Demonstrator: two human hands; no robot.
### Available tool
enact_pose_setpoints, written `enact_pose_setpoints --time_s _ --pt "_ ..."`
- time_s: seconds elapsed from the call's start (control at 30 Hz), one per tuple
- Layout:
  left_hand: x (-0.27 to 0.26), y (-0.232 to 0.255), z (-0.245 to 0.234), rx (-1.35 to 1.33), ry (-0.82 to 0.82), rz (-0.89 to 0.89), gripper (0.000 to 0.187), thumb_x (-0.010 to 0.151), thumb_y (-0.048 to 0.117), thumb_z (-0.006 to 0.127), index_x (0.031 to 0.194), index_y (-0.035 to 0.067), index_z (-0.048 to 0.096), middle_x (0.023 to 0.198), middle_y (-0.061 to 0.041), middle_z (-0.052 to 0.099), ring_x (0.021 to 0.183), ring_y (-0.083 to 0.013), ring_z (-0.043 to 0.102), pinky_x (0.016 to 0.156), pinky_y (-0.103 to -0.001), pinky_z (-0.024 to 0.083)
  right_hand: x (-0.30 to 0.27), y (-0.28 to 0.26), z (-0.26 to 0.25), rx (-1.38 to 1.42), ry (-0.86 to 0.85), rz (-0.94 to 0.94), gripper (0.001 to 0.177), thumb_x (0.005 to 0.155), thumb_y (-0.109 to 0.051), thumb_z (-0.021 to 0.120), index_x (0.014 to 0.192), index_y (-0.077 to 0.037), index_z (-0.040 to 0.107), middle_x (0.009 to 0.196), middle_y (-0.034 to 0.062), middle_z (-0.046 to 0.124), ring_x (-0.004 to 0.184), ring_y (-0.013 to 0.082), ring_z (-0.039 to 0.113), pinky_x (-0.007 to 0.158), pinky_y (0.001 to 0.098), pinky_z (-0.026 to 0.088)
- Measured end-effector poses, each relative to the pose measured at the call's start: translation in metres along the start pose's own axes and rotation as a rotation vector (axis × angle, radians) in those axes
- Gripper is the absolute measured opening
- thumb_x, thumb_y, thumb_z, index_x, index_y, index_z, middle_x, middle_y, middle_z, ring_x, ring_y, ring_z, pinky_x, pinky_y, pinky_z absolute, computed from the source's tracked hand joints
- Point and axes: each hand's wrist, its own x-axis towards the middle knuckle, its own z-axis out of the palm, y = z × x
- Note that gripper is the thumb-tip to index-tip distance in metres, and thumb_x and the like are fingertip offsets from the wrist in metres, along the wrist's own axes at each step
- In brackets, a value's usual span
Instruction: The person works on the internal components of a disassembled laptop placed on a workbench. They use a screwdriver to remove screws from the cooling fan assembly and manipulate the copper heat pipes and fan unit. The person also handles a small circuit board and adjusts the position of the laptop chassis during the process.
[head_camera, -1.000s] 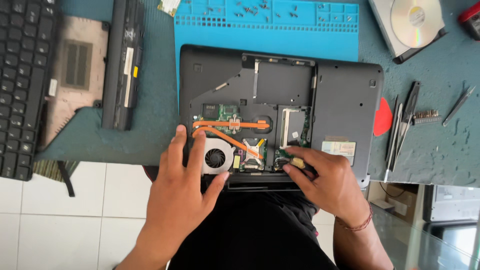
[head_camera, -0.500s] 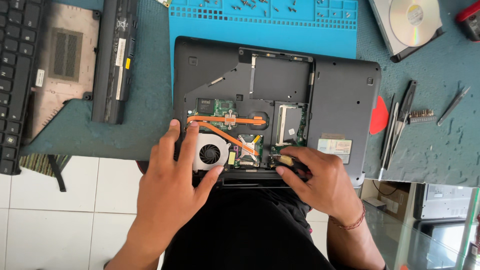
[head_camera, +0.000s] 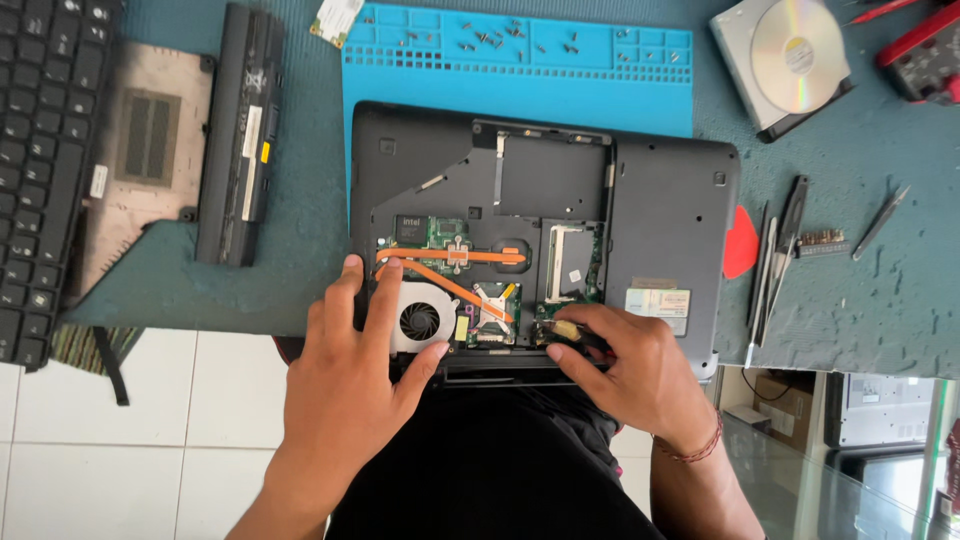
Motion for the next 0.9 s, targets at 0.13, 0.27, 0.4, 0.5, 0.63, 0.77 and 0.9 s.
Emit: enact_pose_setpoints --time_s 0.13,0.27,0.4,0.5,0.63,0.77,0.9 --pt "0.001 0.001 -0.001 -0.014 -0.038 -0.023 0.072 0.082 0.053 0.057 0.139 0.016 0.037 0.138 -0.020 0.038 0.107 -0.0361 0.049 0.046 -0.047 0.057 0.001 -0.002 -0.003 0.002 -0.032 0.035 0.027 0.081 -0.029 0.068 0.103 -0.015 0.065 0.078 -0.0027 0.068 0.053 0.0130 0.054 0.056 0.0253 0.046" --pt "0.000 0.001 0.001 -0.018 -0.015 -0.010 0.072 0.081 0.053 0.058 0.140 0.015 0.037 0.137 -0.021 0.039 0.107 -0.0366 0.049 0.049 -0.046 0.057 0.000 0.000 -0.004 0.002 -0.057 0.051 0.029 0.081 -0.032 0.067 0.105 -0.015 0.065 0.079 -0.0024 0.068 0.053 0.0115 0.055 0.055 0.0254 0.047" --pt "0.000 0.003 0.000 -0.025 -0.017 -0.015 0.072 0.081 0.052 0.059 0.139 0.015 0.037 0.137 -0.021 0.038 0.108 -0.0374 0.049 0.050 -0.048 0.058 -0.003 0.004 -0.003 0.002 -0.055 0.084 0.032 0.081 -0.035 0.067 0.106 -0.015 0.065 0.071 -0.0029 0.066 0.053 0.0114 0.056 0.055 0.0255 0.047" --pt "0.000 0.004 0.000 -0.024 -0.035 -0.035 0.072 0.082 0.053 0.056 0.140 0.014 0.038 0.137 -0.020 0.037 0.113 -0.0375 0.049 0.050 -0.048 0.058 -0.005 0.006 -0.001 0.017 -0.036 0.041 0.031 0.081 -0.032 0.068 0.104 -0.012 0.063 0.080 -0.0029 0.068 0.055 0.0112 0.058 0.056 0.0251 0.049" --pt "0.001 0.006 -0.002 -0.043 -0.032 -0.045 0.072 0.083 0.050 0.057 0.141 0.015 0.035 0.136 -0.022 0.039 0.113 -0.0384 0.050 0.051 -0.048 0.058 -0.006 0.008 0.000 0.015 -0.030 0.033 0.029 0.081 -0.031 0.067 0.103 -0.013 0.063 0.075 -0.0032 0.065 0.054 0.0121 0.055 0.055 0.0255 0.046" --pt "-0.001 0.005 0.000 -0.074 -0.029 -0.051 0.074 0.083 0.048 0.058 0.144 0.015 0.032 0.137 -0.021 0.038 0.115 -0.0384 0.048 0.058 -0.050 0.057 -0.007 0.008 0.001 0.012 -0.020 0.020 0.029 0.081 -0.031 0.068 0.102 -0.012 0.063 0.073 -0.0029 0.064 0.053 0.0127 0.054 0.054 0.0259 0.045" --pt "-0.001 0.003 0.002 -0.148 0.045 -0.026 0.089 0.086 0.050 0.055 0.148 0.001 0.014 0.134 -0.022 0.044 0.113 -0.0401 0.049 0.070 -0.048 0.053 -0.007 0.007 0.001 0.010 -0.001 -0.001 0.029 0.081 -0.028 0.069 0.102 -0.010 0.063 0.075 -0.0032 0.067 0.053 0.0113 0.055 0.053 0.0248 0.046"
